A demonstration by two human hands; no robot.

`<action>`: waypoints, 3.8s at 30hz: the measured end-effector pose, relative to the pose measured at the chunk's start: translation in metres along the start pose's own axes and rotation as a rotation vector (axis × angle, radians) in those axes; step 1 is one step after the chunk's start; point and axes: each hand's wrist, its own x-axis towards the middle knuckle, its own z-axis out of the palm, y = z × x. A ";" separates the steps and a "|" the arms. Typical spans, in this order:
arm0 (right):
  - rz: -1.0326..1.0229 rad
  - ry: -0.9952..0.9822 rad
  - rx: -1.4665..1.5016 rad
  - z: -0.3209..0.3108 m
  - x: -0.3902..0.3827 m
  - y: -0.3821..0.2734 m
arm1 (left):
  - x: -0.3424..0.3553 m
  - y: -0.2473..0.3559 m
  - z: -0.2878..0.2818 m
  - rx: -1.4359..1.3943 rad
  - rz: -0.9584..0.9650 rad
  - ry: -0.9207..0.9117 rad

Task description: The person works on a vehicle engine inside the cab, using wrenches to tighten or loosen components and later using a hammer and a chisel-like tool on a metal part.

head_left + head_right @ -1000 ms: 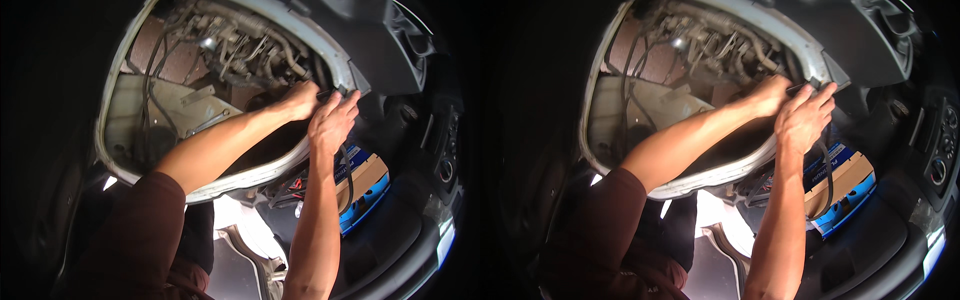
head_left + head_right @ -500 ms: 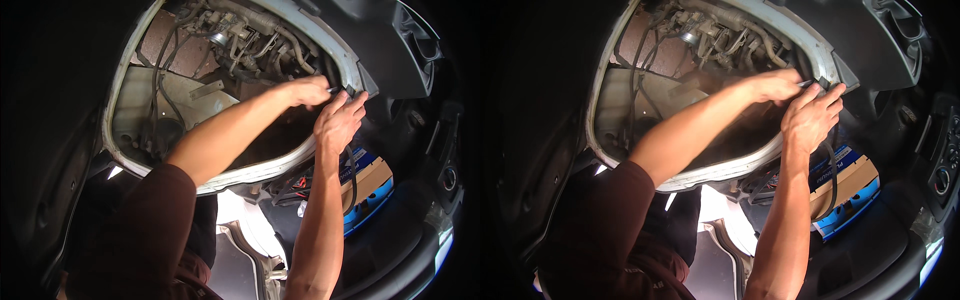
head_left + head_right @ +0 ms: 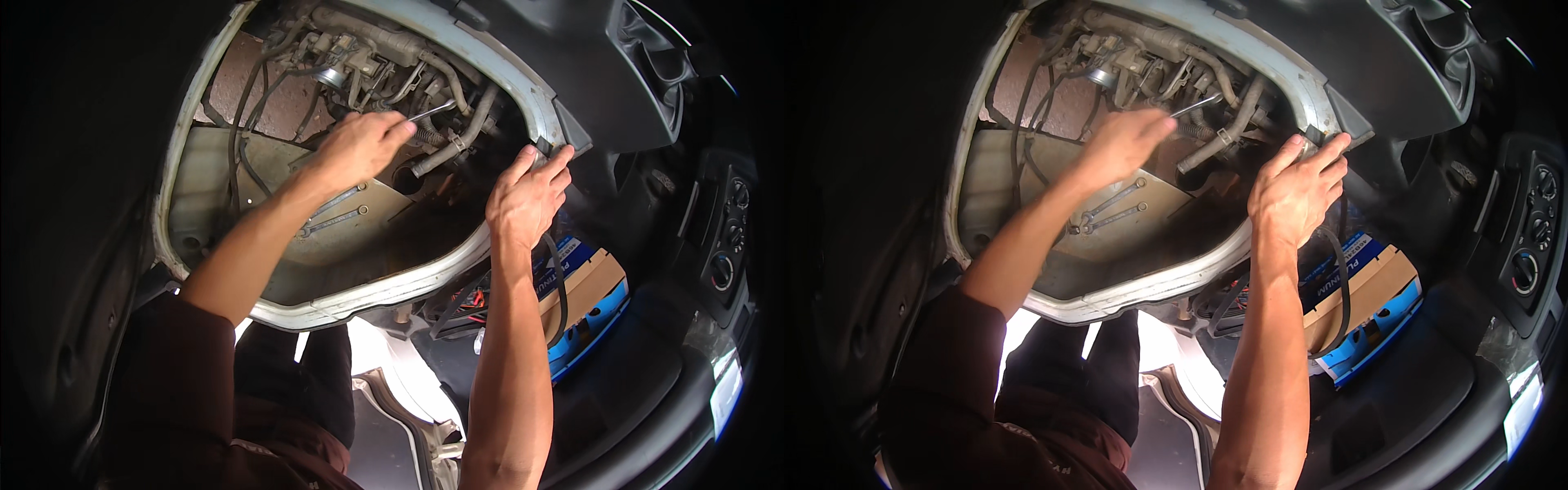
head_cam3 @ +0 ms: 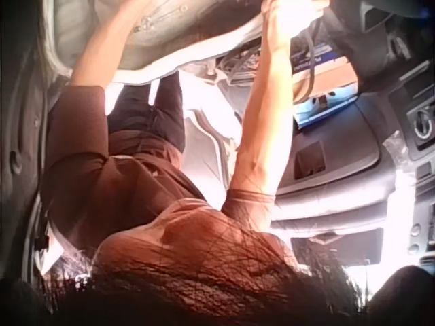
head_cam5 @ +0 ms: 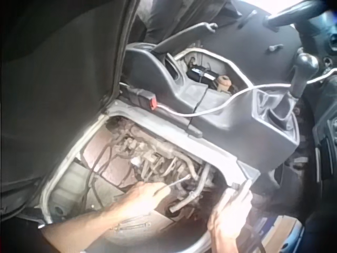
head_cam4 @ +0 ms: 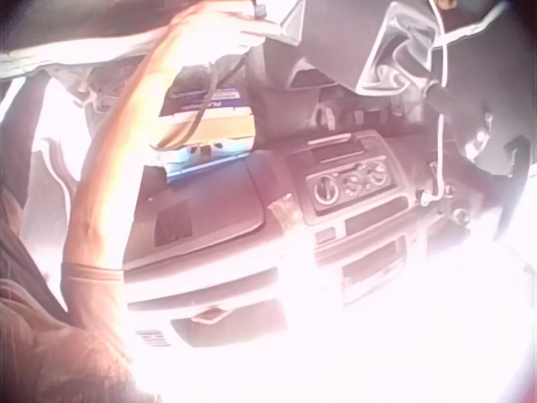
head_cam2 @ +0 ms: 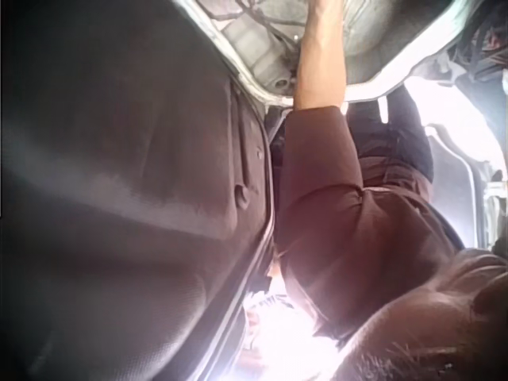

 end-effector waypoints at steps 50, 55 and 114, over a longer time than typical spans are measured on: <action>-0.056 0.035 -0.032 0.004 -0.001 0.002 | 0.086 -0.039 -0.010 0.889 0.753 -0.056; -0.014 0.017 -0.035 0.002 0.000 0.001 | 0.079 -0.013 -0.026 0.863 0.738 -0.263; -0.032 0.034 -0.040 0.000 -0.002 -0.001 | 0.036 0.011 -0.038 0.686 0.621 -0.194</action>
